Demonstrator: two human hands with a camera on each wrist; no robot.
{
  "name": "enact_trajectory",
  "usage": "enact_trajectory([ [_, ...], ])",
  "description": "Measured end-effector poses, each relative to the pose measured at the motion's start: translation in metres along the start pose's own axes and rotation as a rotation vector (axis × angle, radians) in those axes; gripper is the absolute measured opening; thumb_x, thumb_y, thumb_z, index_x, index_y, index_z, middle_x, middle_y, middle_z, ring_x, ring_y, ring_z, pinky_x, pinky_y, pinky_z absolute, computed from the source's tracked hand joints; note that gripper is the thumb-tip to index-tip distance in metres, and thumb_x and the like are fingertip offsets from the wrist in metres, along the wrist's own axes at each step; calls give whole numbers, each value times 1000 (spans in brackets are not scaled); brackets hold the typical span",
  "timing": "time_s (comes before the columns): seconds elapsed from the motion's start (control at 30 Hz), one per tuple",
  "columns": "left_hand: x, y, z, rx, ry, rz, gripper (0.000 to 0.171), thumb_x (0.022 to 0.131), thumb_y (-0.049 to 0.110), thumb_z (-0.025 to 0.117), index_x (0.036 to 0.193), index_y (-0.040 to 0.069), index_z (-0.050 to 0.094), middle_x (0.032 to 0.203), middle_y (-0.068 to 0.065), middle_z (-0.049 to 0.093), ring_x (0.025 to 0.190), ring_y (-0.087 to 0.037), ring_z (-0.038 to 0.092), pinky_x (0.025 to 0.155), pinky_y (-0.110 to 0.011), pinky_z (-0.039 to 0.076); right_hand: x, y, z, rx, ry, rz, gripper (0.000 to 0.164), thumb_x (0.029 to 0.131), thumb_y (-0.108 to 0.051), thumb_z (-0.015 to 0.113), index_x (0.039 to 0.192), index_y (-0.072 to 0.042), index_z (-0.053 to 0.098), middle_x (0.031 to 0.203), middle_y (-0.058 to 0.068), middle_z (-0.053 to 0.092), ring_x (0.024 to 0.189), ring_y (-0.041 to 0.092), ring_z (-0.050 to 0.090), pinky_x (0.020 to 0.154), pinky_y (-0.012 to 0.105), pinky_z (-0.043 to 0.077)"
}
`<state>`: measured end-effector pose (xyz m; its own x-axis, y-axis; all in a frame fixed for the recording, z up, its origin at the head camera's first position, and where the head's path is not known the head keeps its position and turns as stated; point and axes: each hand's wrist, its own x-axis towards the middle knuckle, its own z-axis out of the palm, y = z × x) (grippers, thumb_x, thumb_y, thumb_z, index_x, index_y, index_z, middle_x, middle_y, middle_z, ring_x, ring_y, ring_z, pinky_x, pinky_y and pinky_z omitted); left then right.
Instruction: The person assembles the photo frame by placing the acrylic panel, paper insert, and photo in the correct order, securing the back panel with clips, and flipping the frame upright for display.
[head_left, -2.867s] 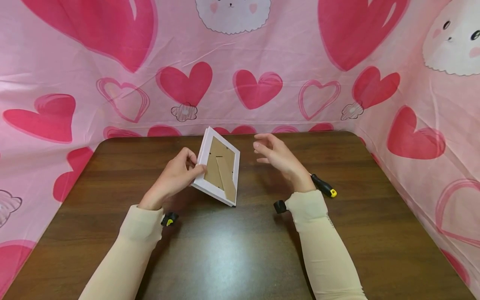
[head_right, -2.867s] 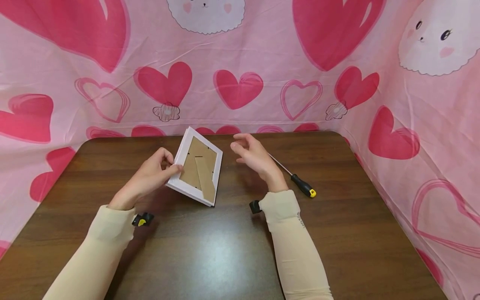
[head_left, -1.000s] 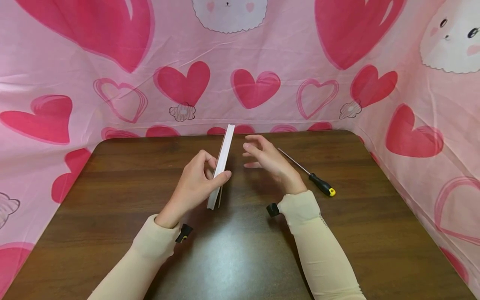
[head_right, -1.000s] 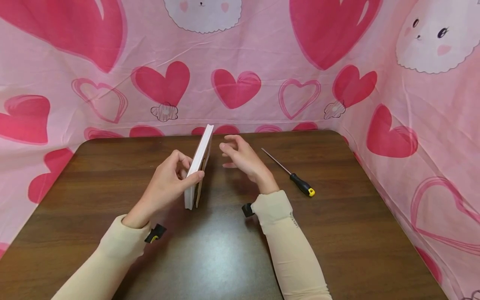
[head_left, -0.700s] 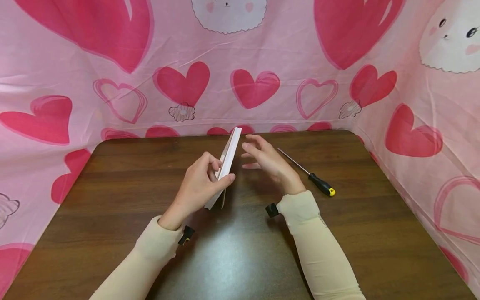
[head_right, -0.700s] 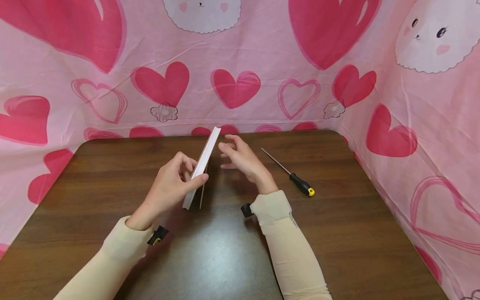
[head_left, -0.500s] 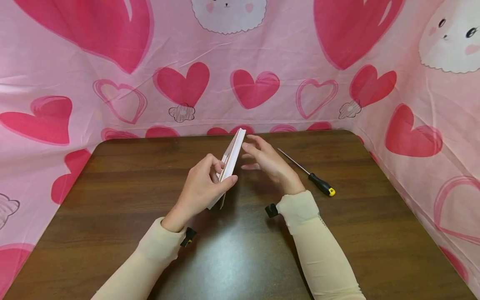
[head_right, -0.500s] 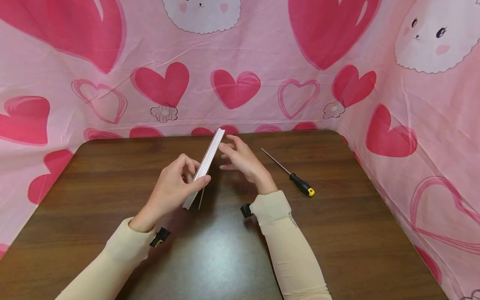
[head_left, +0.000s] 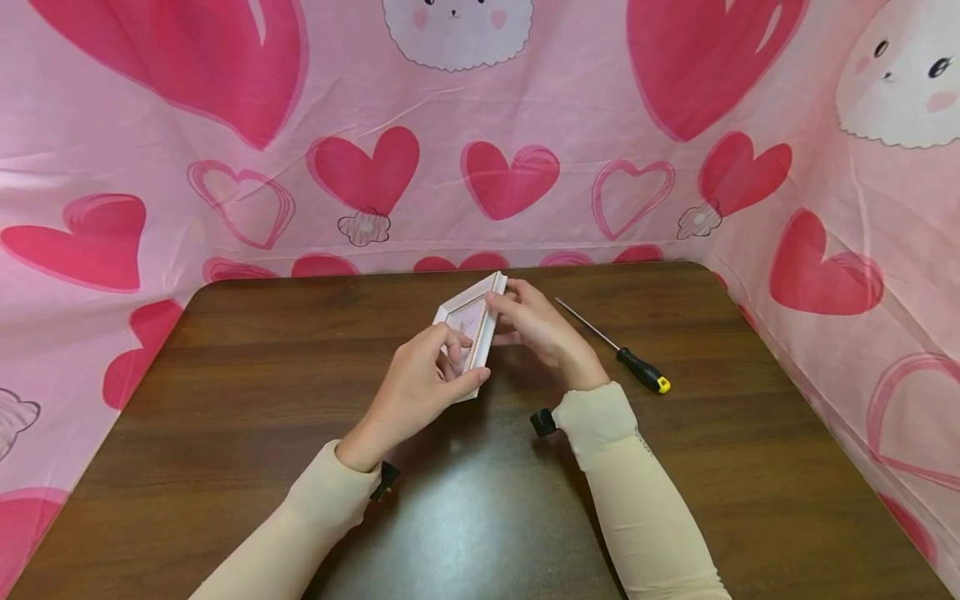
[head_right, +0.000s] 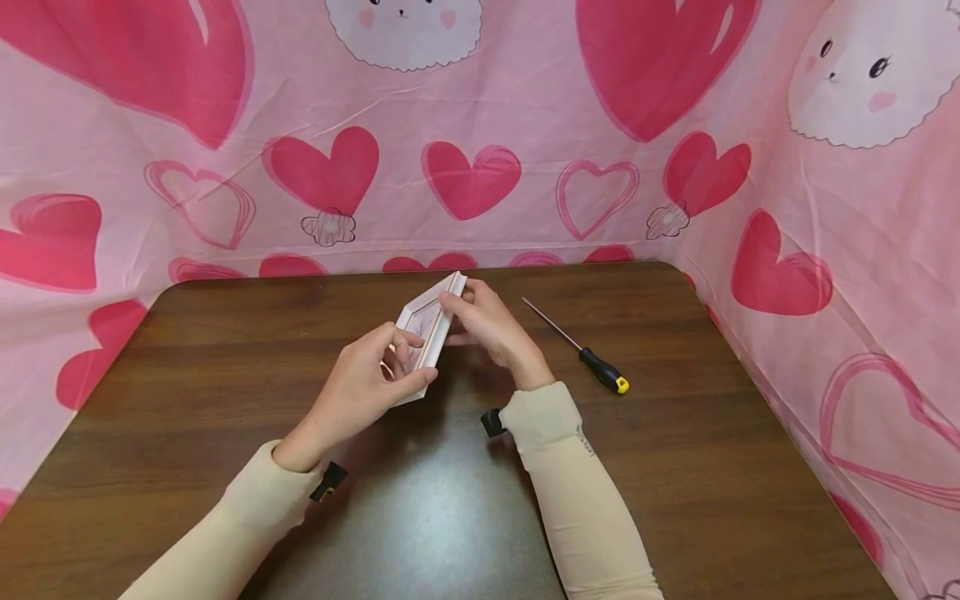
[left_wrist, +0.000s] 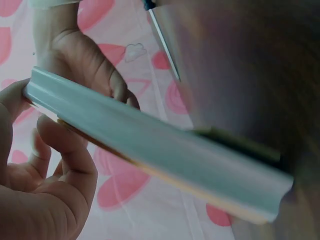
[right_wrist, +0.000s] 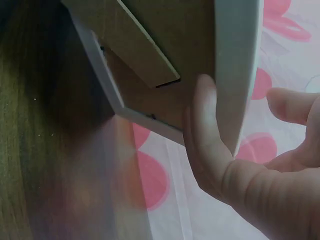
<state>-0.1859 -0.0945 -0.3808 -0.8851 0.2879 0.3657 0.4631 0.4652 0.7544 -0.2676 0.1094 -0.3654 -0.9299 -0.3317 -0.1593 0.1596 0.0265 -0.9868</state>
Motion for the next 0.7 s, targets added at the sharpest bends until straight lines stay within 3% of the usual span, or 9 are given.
enact_trajectory([
  [0.13,-1,-1,5,23,-24,3,42,85,21,93,86,13,52,95,0,66,72,-13,58,61,-24,49,3,4,0,-23,12,20,56,109,-12,56,156,4,30,143,33,53,124,47,64,88,45,64],
  [0.33,-2,-1,8,38,-61,15,40,85,24,93,88,13,55,87,1,63,73,-12,59,62,-25,50,3,8,-2,-85,24,26,55,106,-7,58,154,6,32,137,33,58,94,24,72,84,43,65],
  [0.7,-1,-6,8,-16,-189,-17,32,86,15,90,102,10,63,90,-1,72,76,-7,69,71,-26,60,8,19,-10,-159,41,68,61,104,-7,56,157,8,29,134,28,58,102,26,68,92,49,62],
])
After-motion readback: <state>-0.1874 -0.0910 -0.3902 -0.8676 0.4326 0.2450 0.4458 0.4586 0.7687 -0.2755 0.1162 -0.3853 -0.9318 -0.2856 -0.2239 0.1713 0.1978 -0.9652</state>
